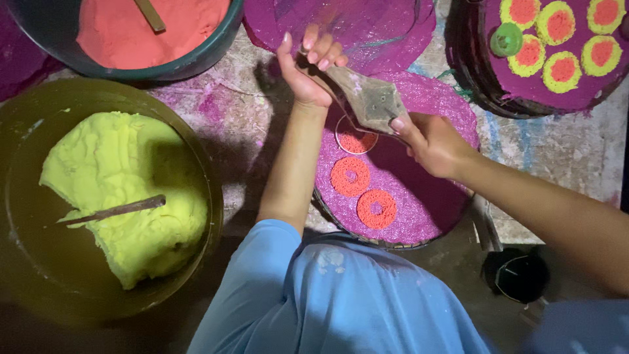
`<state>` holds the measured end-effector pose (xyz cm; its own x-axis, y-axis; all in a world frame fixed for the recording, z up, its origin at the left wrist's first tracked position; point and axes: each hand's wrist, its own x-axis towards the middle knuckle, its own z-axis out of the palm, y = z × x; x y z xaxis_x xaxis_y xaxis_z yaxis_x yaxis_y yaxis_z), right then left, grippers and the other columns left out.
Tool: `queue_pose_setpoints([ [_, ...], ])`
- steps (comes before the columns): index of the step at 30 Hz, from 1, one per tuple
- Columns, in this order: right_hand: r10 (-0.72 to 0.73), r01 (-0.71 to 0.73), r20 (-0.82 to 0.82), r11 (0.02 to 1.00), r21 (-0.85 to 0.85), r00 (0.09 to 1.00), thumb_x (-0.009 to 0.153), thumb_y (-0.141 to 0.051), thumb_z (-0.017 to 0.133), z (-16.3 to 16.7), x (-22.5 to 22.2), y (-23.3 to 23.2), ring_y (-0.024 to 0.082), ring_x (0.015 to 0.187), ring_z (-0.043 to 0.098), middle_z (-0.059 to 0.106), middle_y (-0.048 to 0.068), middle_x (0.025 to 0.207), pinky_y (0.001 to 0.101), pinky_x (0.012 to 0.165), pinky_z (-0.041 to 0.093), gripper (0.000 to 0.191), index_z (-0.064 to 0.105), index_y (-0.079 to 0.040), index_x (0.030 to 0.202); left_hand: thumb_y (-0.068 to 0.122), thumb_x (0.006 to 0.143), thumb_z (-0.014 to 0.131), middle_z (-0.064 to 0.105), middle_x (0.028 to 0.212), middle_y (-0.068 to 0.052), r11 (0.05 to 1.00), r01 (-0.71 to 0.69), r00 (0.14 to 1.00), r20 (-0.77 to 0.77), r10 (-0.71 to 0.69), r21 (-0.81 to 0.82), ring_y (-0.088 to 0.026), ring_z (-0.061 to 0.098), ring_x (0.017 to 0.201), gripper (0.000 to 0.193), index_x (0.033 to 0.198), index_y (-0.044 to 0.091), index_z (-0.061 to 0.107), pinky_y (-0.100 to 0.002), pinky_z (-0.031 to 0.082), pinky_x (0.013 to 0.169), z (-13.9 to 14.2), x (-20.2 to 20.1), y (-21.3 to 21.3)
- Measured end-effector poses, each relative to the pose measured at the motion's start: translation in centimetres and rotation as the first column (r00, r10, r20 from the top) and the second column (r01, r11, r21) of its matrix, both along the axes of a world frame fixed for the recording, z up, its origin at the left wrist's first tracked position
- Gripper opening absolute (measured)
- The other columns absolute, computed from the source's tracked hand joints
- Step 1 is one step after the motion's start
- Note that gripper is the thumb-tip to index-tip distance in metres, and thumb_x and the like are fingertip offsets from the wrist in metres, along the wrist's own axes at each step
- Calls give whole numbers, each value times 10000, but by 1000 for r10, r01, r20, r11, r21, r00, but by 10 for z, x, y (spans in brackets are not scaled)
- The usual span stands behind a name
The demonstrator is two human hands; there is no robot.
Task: The person uses a wooden hand press to stamp rings of yellow and orange dyed powder onto round pink trays, refilling the press from bowls of colored powder and arranging finished rings. They fill a tray with rings, then move the filled tray aside and continue pressing more rings.
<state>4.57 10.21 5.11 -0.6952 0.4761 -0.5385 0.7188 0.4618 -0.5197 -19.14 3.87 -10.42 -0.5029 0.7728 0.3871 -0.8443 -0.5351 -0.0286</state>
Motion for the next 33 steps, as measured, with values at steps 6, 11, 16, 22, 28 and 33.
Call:
queue_pose_setpoints([
  [6,-15,20,36,990,-137,999,1029,-605,340,-17,5,-8,199,561,635,624,95,645,392,575,529,742,674,53,948,518,1000,497,411,703,91,990,-75,996,33,79,-122,-82,430,672,340,876,202,474,-325,458,760,-9,9,-25],
  [11,4,4,169,999,-46,986,1021,-621,320,-7,20,13,239,593,662,630,101,633,411,628,537,714,670,2,1008,491,966,507,426,708,104,980,-112,984,122,133,-164,-72,451,667,291,875,217,467,-327,451,775,-22,45,-1],
  [16,-33,29,18,982,188,999,1021,-626,425,-8,33,38,243,694,647,629,101,685,408,695,490,694,699,11,1002,487,1005,488,570,945,-16,995,-94,993,-71,92,-40,-184,569,945,347,1011,146,557,-411,466,979,-19,31,28],
  [22,-141,78,-513,987,-142,847,1040,-681,497,-33,71,48,157,694,508,509,59,790,350,611,432,686,592,-1,1027,580,959,578,611,1424,-166,509,-557,596,-743,-305,-656,-274,561,1351,720,1432,38,535,-460,430,1165,-21,43,-25],
  [28,-449,198,-655,884,-423,607,1002,-776,403,-59,109,24,150,675,507,574,35,782,324,597,376,769,601,-39,1092,388,689,919,403,1463,-218,319,-948,-203,-766,-609,-3,-409,373,1365,1088,1521,63,297,-531,345,1143,-6,113,-73],
  [33,-598,187,-697,796,-576,395,998,-798,419,-66,151,-13,168,778,516,529,37,905,343,673,403,791,517,-67,1284,372,693,926,400,1473,-234,350,-936,-228,-702,-675,-32,-413,366,1375,1168,1564,58,214,-536,358,1115,17,113,-76],
])
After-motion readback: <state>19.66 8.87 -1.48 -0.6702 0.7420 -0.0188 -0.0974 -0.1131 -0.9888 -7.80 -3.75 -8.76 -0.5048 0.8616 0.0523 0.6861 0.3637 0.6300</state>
